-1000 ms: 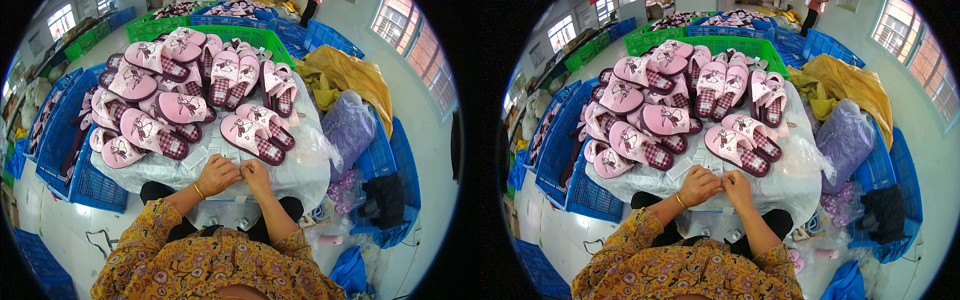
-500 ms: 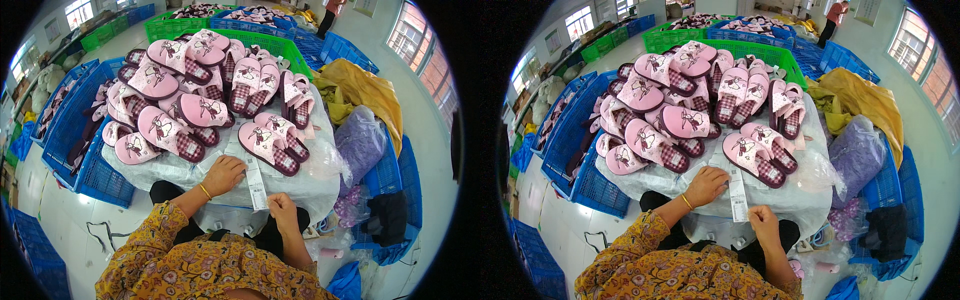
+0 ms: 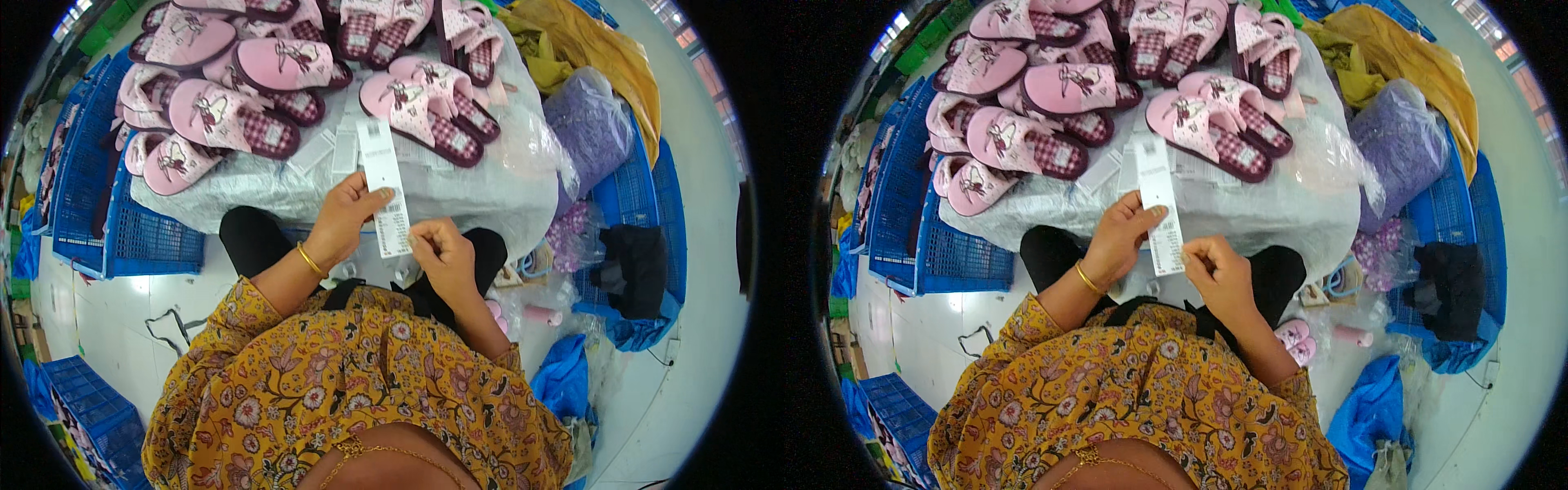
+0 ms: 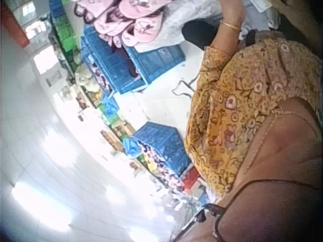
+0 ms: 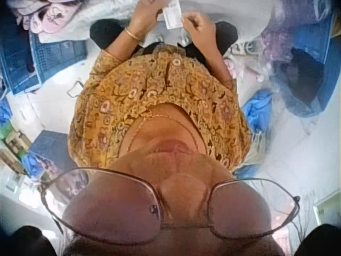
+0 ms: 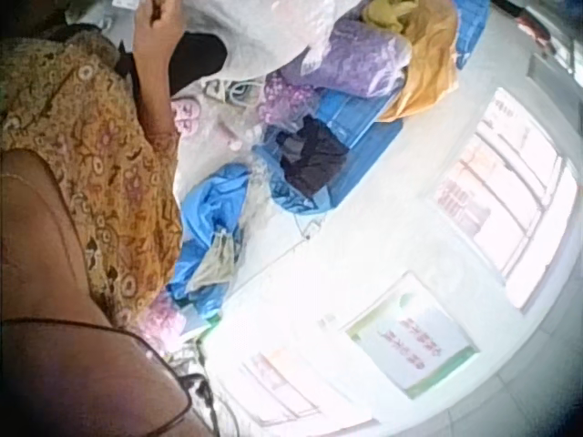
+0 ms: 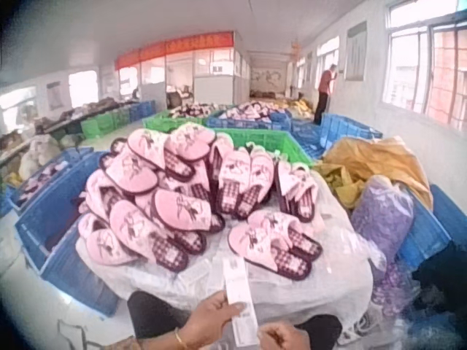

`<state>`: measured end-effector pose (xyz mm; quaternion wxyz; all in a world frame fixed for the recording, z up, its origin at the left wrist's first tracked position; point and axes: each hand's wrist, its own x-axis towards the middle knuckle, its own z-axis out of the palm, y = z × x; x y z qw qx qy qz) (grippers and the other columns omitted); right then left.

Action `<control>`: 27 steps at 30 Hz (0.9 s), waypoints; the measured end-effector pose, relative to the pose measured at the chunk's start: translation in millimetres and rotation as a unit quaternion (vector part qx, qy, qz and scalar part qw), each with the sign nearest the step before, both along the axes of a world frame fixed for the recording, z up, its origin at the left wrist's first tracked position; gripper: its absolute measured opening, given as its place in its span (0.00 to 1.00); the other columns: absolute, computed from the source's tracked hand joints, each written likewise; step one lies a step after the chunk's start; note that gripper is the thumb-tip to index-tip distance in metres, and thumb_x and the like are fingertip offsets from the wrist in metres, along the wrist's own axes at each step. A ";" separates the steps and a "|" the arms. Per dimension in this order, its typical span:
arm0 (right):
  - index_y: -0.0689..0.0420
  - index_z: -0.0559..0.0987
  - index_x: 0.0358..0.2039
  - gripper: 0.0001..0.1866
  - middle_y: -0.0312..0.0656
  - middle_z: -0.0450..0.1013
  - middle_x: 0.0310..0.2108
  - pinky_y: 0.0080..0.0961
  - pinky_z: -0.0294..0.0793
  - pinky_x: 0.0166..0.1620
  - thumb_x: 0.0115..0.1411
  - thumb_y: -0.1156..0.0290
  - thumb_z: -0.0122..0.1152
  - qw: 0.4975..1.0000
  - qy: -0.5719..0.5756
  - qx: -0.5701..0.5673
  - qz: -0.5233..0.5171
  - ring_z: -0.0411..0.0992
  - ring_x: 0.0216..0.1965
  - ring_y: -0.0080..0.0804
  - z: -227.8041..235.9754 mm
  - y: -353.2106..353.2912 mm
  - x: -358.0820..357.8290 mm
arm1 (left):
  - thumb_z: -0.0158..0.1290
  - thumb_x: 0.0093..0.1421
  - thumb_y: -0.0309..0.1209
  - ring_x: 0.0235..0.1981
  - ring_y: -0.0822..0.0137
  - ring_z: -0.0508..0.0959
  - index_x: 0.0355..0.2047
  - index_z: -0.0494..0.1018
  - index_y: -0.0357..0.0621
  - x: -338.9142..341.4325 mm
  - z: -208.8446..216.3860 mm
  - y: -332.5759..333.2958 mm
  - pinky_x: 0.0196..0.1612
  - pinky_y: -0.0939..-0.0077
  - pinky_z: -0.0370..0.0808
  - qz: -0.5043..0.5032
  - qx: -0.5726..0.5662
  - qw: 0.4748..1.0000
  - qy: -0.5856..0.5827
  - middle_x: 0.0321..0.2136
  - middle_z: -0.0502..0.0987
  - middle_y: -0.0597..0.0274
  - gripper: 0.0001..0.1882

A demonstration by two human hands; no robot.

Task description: The person sits on the floor and repeatedly picks up pairs of pink slippers, attaches small white tags to them, and places them back on a pile. The person handles the slippers and tags by hand throughout the clip.

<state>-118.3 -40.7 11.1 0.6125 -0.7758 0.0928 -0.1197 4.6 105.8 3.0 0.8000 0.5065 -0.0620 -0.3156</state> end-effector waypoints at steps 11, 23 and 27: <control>0.57 0.77 0.34 0.07 0.41 0.76 0.40 0.32 0.70 0.47 0.55 0.75 0.65 0.953 -0.168 -0.243 -0.067 0.72 0.44 0.39 9.8 -11.5 24.7 | 0.63 0.56 0.31 0.22 0.84 0.65 0.27 0.76 0.43 -1.0 17.1 14.4 0.25 0.86 0.60 -0.122 0.154 0.974 -0.109 0.20 0.72 0.75 0.08; 0.56 0.77 0.33 0.07 0.38 0.78 0.41 0.36 0.66 0.51 0.53 0.73 0.64 0.911 -0.211 -0.353 0.006 0.73 0.49 0.39 8.6 -6.7 24.2 | 0.61 0.59 0.28 0.25 0.85 0.68 0.31 0.78 0.39 0.2 5.9 28.0 0.28 0.88 0.65 -0.202 0.096 0.959 -0.175 0.23 0.75 0.74 0.05; 0.57 0.77 0.34 0.07 0.41 0.78 0.40 0.37 0.69 0.48 0.55 0.73 0.63 0.918 -0.236 -0.319 -0.007 0.74 0.44 0.42 5.4 -3.1 19.9 | 0.60 0.59 0.26 0.26 0.85 0.70 0.34 0.78 0.38 0.0 7.1 29.7 0.29 0.89 0.67 -0.194 0.121 0.952 -0.202 0.26 0.77 0.73 0.05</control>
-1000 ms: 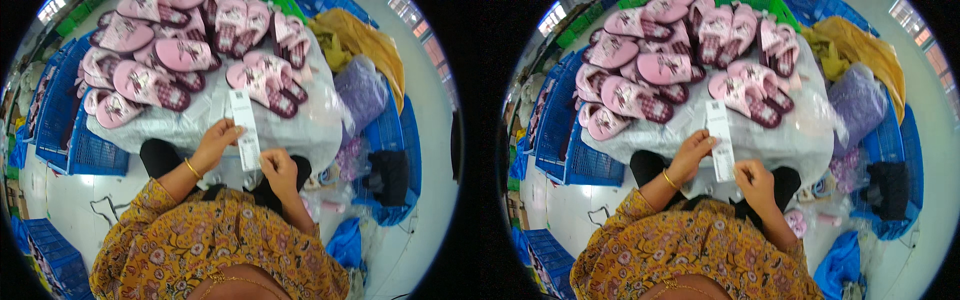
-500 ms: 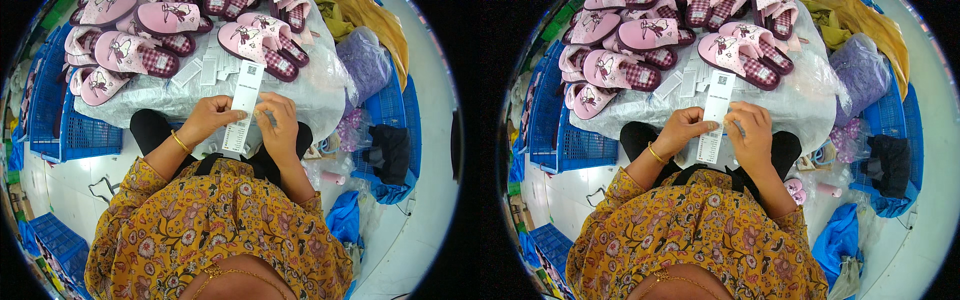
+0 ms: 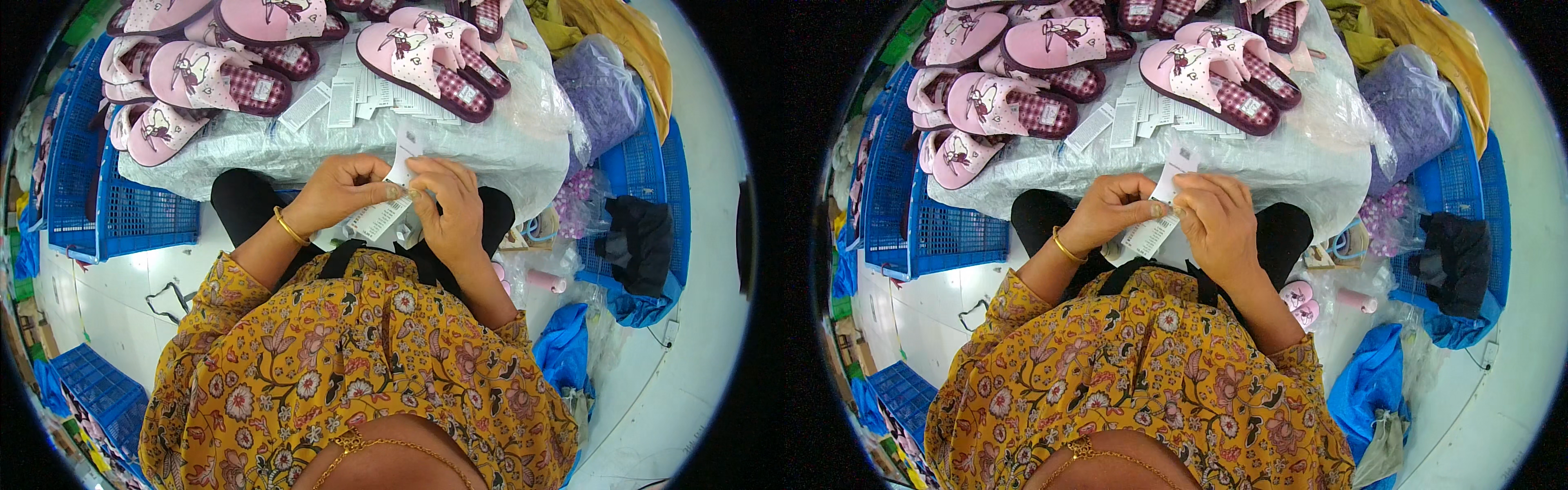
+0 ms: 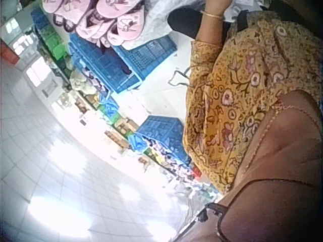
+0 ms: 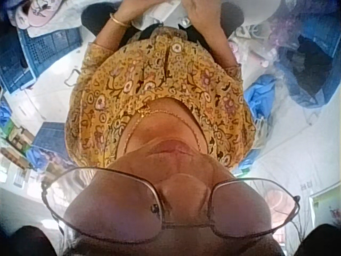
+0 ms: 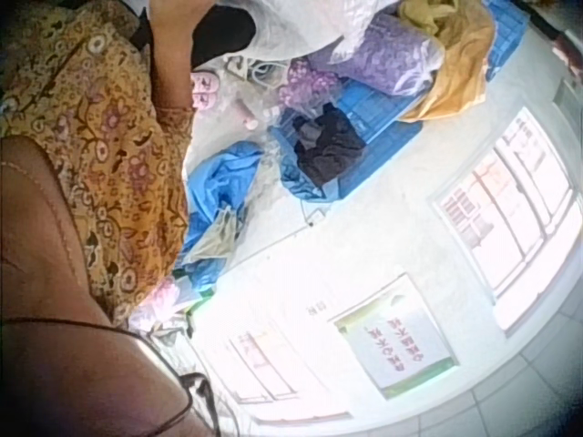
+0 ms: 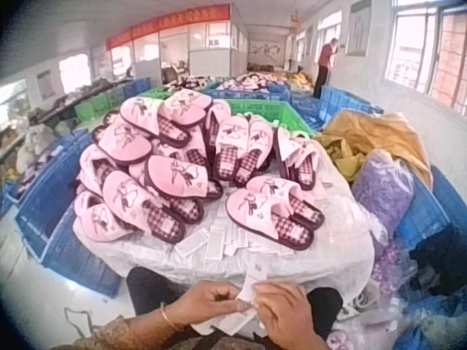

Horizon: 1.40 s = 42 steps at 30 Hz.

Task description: The person sits on the floor and repeatedly picks up pairs of pink slippers, attaches small white tags to them, and places them back on a pile. The person handles the slippers and tags by hand throughout the clip.

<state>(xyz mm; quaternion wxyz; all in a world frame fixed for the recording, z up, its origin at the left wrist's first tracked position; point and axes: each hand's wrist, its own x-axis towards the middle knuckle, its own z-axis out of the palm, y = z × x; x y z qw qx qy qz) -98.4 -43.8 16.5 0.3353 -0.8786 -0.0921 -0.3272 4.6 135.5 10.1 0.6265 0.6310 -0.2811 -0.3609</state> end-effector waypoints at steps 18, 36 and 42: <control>0.60 0.77 0.36 0.05 0.44 0.76 0.31 0.26 0.74 0.36 0.59 0.76 0.61 0.971 0.107 0.209 -0.052 0.76 0.30 0.34 -12.9 8.7 -7.2 | 0.55 0.63 0.32 0.30 0.82 0.71 0.36 0.75 0.40 -1.6 1.9 -15.0 0.35 0.86 0.69 0.058 0.020 0.997 0.051 0.29 0.75 0.73 0.08; 0.62 0.76 0.38 0.07 0.38 0.76 0.27 0.21 0.73 0.35 0.60 0.74 0.61 0.943 0.197 0.268 -0.028 0.73 0.29 0.19 -16.5 1.2 4.4 | 0.57 0.61 0.28 0.25 0.83 0.71 0.34 0.76 0.42 8.0 -19.1 -20.2 0.28 0.88 0.66 0.064 -0.031 0.979 0.191 0.28 0.77 0.72 0.04; 0.62 0.76 0.38 0.06 0.37 0.76 0.28 0.20 0.73 0.35 0.60 0.75 0.61 0.939 0.195 0.282 -0.028 0.72 0.29 0.18 -15.6 3.6 7.5 | 0.57 0.62 0.29 0.25 0.84 0.69 0.34 0.76 0.42 6.0 -23.1 -23.6 0.28 0.89 0.64 0.097 -0.024 0.985 0.137 0.27 0.76 0.73 0.04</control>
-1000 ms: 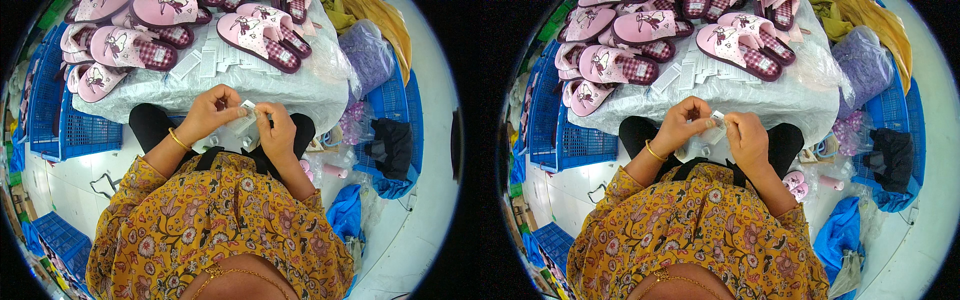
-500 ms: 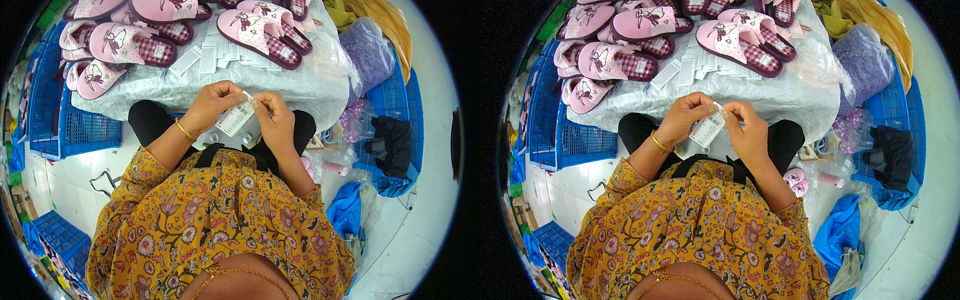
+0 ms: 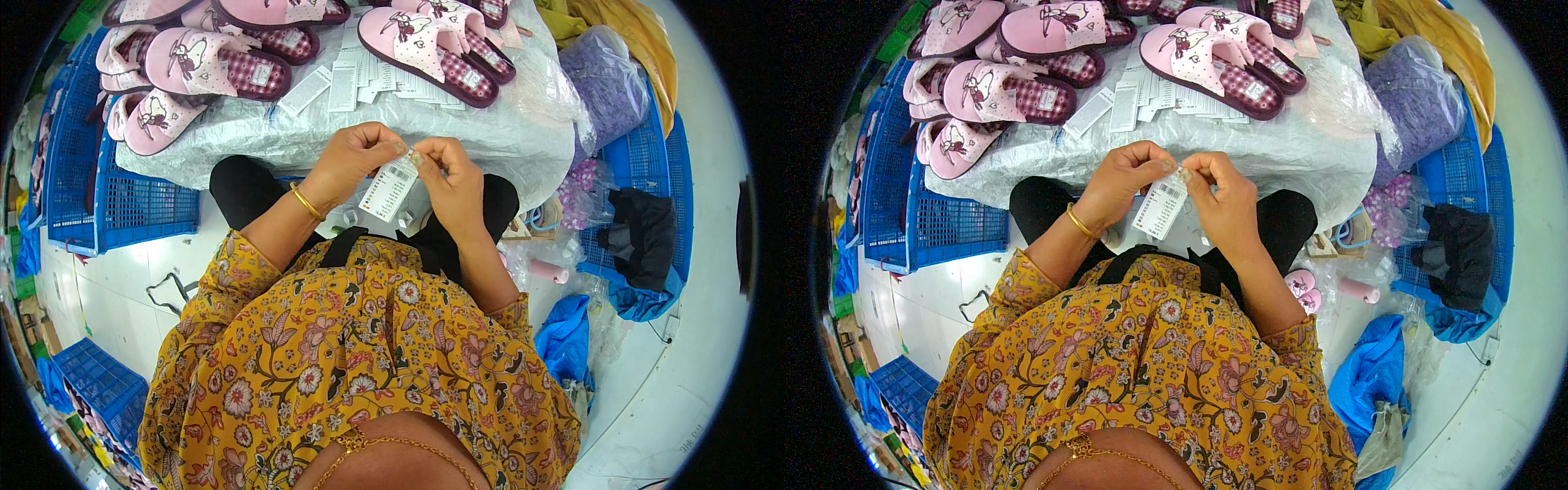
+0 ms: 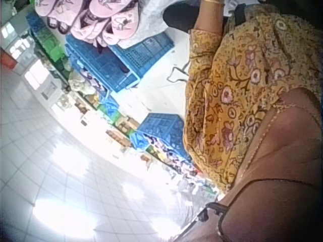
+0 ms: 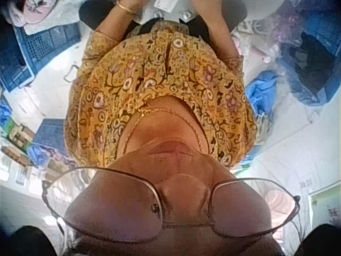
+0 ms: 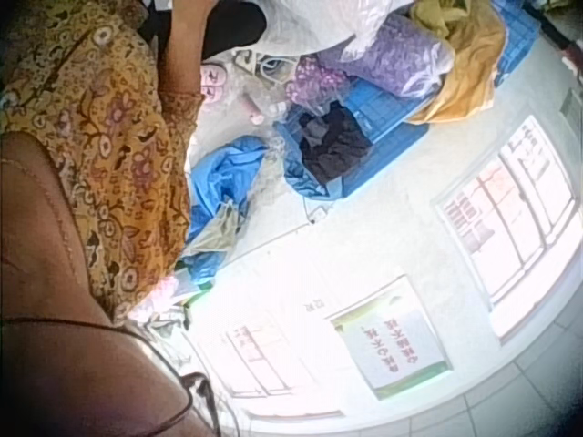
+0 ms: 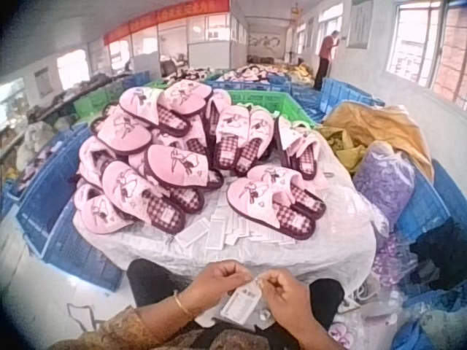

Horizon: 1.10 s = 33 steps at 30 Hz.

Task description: The person sits on the floor and repeatedly picks up pairs of pink slippers, attaches small white tags to them, and places them back on a pile. The person handles the slippers and tags by hand throughout the clip.

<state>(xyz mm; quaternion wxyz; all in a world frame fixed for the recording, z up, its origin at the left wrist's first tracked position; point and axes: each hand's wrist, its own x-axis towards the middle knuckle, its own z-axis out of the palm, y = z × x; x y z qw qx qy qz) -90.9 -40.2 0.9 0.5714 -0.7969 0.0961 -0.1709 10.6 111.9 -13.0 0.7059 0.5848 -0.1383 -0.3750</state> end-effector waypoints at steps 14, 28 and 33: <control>0.63 0.76 0.38 0.06 0.36 0.76 0.29 0.18 0.72 0.35 0.61 0.76 0.59 0.996 0.015 0.087 0.017 0.71 0.30 0.17 -9.3 -8.6 11.6 | 0.57 0.63 0.32 0.26 0.85 0.69 0.32 0.77 0.39 -12.9 1.8 5.1 0.29 0.88 0.67 -0.032 0.068 0.997 -0.031 0.25 0.75 0.74 0.08; 0.62 0.77 0.37 0.07 0.36 0.76 0.31 0.19 0.71 0.37 0.59 0.74 0.62 0.998 -0.015 0.031 -0.043 0.71 0.32 0.18 -19.4 -12.6 12.0 | 0.57 0.62 0.34 0.22 0.85 0.65 0.29 0.76 0.37 -18.5 -4.1 3.3 0.24 0.85 0.62 0.039 0.074 0.994 -0.066 0.20 0.71 0.76 0.12; 0.61 0.77 0.38 0.07 0.35 0.75 0.31 0.18 0.71 0.37 0.60 0.74 0.62 0.998 -0.022 0.050 -0.036 0.70 0.31 0.18 -10.0 -7.3 8.6 | 0.57 0.63 0.33 0.23 0.85 0.67 0.33 0.78 0.37 -15.0 -12.5 7.7 0.24 0.87 0.64 0.010 0.092 0.989 -0.117 0.23 0.73 0.76 0.10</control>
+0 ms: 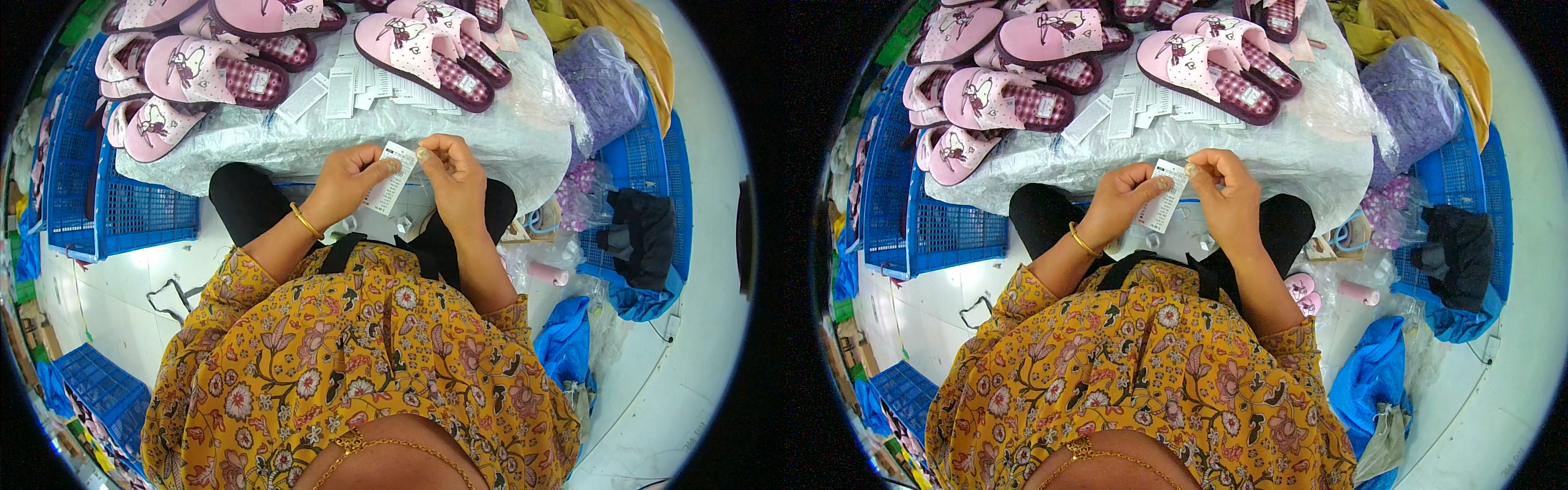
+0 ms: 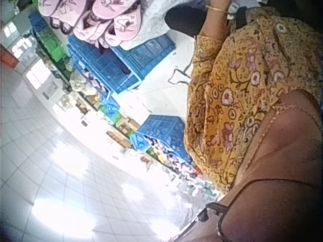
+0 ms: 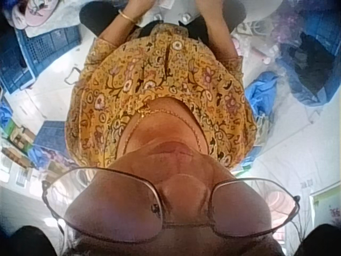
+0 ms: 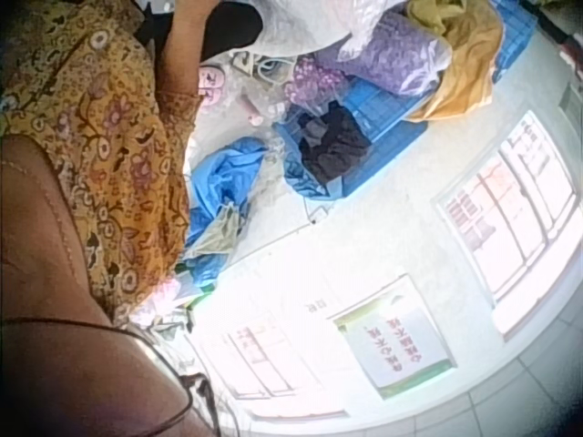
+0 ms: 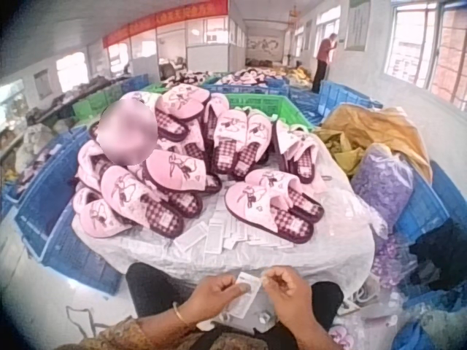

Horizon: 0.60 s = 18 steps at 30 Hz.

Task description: The person sits on the floor and repeatedly picks up pairs of pink slippers, attaches small white tags to them, and places them back on a pile. The person handles the slippers and tags by hand throughout the clip.

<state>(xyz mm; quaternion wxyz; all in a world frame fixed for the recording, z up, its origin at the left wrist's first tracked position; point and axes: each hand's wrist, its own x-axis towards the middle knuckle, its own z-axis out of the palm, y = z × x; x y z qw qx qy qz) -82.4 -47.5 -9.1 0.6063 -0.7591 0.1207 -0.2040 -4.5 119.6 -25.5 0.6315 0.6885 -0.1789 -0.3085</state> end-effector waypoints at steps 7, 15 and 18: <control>0.61 0.76 0.39 0.06 0.35 0.76 0.31 0.18 0.72 0.36 0.61 0.75 0.60 1.000 0.009 0.022 0.015 0.71 0.31 0.17 -9.0 7.8 1.6 | 0.57 0.63 0.32 0.23 0.86 0.65 0.31 0.78 0.38 -5.8 9.3 -1.6 0.25 0.88 0.63 0.000 -0.002 1.000 -0.021 0.22 0.72 0.77 0.09; 0.60 0.77 0.41 0.09 0.38 0.77 0.32 0.19 0.72 0.35 0.59 0.76 0.62 0.994 -0.036 -0.104 0.001 0.72 0.31 0.18 -5.0 -1.3 -1.5 | 0.57 0.62 0.32 0.23 0.84 0.65 0.30 0.77 0.38 -0.9 0.0 -0.4 0.25 0.84 0.64 0.010 0.024 0.998 -0.058 0.21 0.71 0.75 0.09; 0.60 0.77 0.42 0.12 0.38 0.77 0.30 0.18 0.71 0.33 0.57 0.77 0.63 0.998 0.007 -0.048 0.025 0.71 0.28 0.18 -0.4 3.7 -5.2 | 0.58 0.62 0.31 0.24 0.84 0.64 0.29 0.77 0.38 0.2 -2.8 -0.1 0.25 0.85 0.63 0.017 0.016 0.996 -0.081 0.22 0.71 0.77 0.09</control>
